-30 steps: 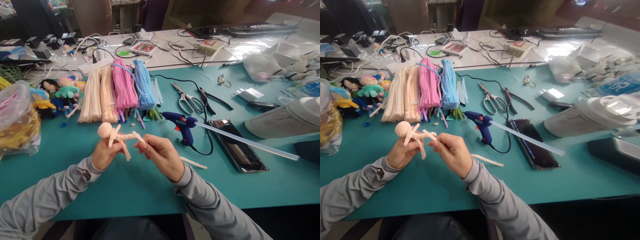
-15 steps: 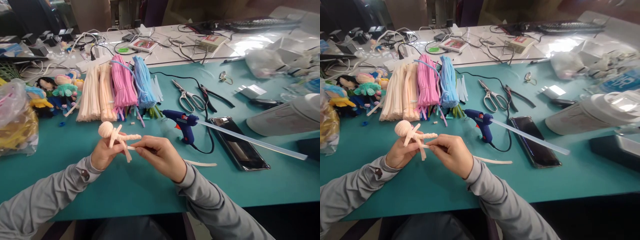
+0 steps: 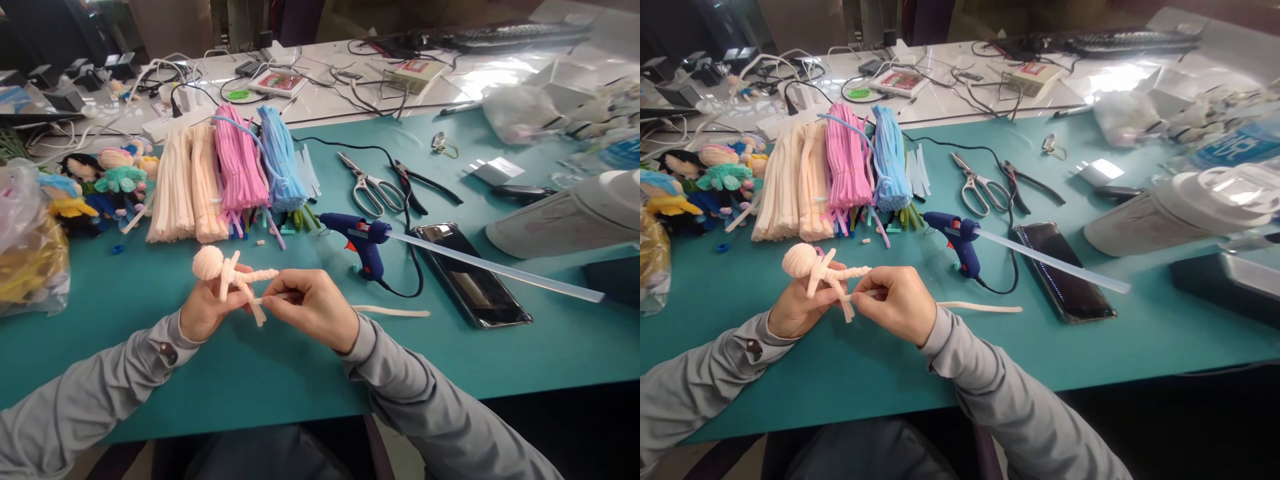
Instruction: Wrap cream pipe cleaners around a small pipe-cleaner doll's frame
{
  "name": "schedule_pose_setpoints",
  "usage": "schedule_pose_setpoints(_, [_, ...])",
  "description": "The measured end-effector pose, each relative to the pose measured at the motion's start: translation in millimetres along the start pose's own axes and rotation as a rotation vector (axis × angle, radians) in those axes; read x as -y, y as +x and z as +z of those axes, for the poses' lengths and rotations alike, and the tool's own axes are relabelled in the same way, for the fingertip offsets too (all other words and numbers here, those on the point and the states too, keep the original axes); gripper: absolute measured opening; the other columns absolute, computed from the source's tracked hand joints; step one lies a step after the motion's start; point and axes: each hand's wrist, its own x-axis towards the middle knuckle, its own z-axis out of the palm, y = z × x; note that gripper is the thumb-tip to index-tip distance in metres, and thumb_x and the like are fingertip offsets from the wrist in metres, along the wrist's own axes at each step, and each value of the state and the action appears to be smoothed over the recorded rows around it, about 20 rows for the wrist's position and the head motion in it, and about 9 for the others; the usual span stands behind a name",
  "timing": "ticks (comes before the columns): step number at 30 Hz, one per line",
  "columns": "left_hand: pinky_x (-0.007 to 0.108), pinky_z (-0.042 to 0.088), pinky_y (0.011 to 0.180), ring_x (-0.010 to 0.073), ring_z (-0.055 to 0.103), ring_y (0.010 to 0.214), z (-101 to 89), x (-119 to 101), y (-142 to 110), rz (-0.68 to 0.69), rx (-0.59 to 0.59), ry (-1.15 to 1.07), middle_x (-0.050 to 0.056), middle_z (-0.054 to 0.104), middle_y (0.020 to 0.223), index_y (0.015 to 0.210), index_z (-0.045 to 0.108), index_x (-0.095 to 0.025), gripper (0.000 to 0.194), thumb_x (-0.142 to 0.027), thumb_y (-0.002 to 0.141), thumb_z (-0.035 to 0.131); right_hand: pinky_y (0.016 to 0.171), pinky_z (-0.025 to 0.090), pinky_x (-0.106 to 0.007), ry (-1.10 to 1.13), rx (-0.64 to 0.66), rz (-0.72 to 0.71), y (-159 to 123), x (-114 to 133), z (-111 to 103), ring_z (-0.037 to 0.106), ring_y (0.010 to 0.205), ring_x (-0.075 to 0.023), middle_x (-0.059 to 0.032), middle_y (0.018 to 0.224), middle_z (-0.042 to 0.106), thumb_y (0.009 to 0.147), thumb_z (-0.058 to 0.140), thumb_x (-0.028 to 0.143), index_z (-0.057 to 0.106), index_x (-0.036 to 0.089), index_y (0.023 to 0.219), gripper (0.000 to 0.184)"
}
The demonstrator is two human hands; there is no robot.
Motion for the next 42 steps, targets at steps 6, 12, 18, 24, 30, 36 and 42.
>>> schedule_pose_setpoints(6, [0.024,0.052,0.049,0.0139,0.062,0.052,0.0,2.4,-0.1,0.043,0.005,0.033,-0.001,0.066,0.059,0.084,0.064,-0.015,0.032,-0.023,0.058,0.08,0.043,0.029,-0.019,-0.053,-0.043,-0.06,-0.6,-1.7,1.8,0.037,0.043,-0.0048,0.0015,0.051,0.054,0.07,0.059,0.02,0.065,0.012,0.062,0.013])
schedule_pose_setpoints(12, [0.027,0.054,0.052,0.0156,0.063,0.053,-0.3,3.1,-0.4,0.047,-0.024,0.084,-0.001,0.066,0.058,0.082,0.064,-0.016,0.033,-0.024,0.056,0.081,0.044,0.03,-0.019,-0.114,-0.095,-0.109,-0.1,-3.2,3.4,0.039,0.044,-0.0046,0.0004,0.056,0.059,0.069,0.063,0.019,0.067,0.014,0.06,0.011])
schedule_pose_setpoints(18, [0.027,0.053,0.053,0.0158,0.064,0.056,-3.1,6.6,-1.7,0.067,0.002,0.107,-0.001,0.067,0.061,0.086,0.063,-0.016,0.033,-0.023,0.059,0.08,0.047,0.033,-0.019,-0.162,-0.123,-0.123,-0.8,-3.6,4.3,0.042,0.047,-0.0052,0.0004,0.06,0.061,0.067,0.065,0.017,0.067,0.015,0.059,0.008])
schedule_pose_setpoints(24, [0.028,0.053,0.06,0.0148,0.063,0.063,-6.2,8.7,-4.6,0.084,0.064,0.147,0.0,0.067,0.066,0.092,0.061,-0.017,0.035,-0.019,0.061,0.078,0.048,0.03,-0.02,-0.228,-0.128,-0.133,-0.8,-5.0,5.5,0.039,0.047,-0.0058,0.0012,0.056,0.057,0.069,0.063,0.021,0.065,0.016,0.058,0.012])
schedule_pose_setpoints(30, [0.029,0.053,0.061,0.0149,0.062,0.063,-6.0,9.7,-6.3,0.099,0.042,0.188,-0.001,0.066,0.067,0.092,0.06,-0.018,0.034,-0.019,0.062,0.077,0.048,0.029,-0.02,-0.231,-0.128,-0.144,-1.1,-4.8,7.4,0.037,0.047,-0.0056,0.0017,0.056,0.056,0.067,0.064,0.018,0.065,0.016,0.059,0.009])
schedule_pose_setpoints(36, [0.03,0.053,0.062,0.016,0.064,0.064,-5.8,10.5,-7.3,0.102,0.03,0.219,-0.001,0.066,0.067,0.092,0.059,-0.017,0.032,-0.019,0.064,0.076,0.048,0.028,-0.02,-0.22,-0.121,-0.151,-0.8,-4.7,8.4,0.035,0.046,-0.005,0.002,0.055,0.055,0.067,0.065,0.017,0.065,0.015,0.058,0.009])
schedule_pose_setpoints(42, [0.029,0.052,0.062,0.0153,0.064,0.064,-6.3,9.2,-8.0,0.098,0.017,0.216,-0.001,0.065,0.067,0.091,0.059,-0.017,0.032,-0.017,0.063,0.075,0.047,0.028,-0.02,-0.182,-0.099,-0.121,-0.1,-5.2,8.0,0.034,0.045,-0.0041,0.0018,0.055,0.056,0.067,0.063,0.016,0.067,0.014,0.058,0.009])
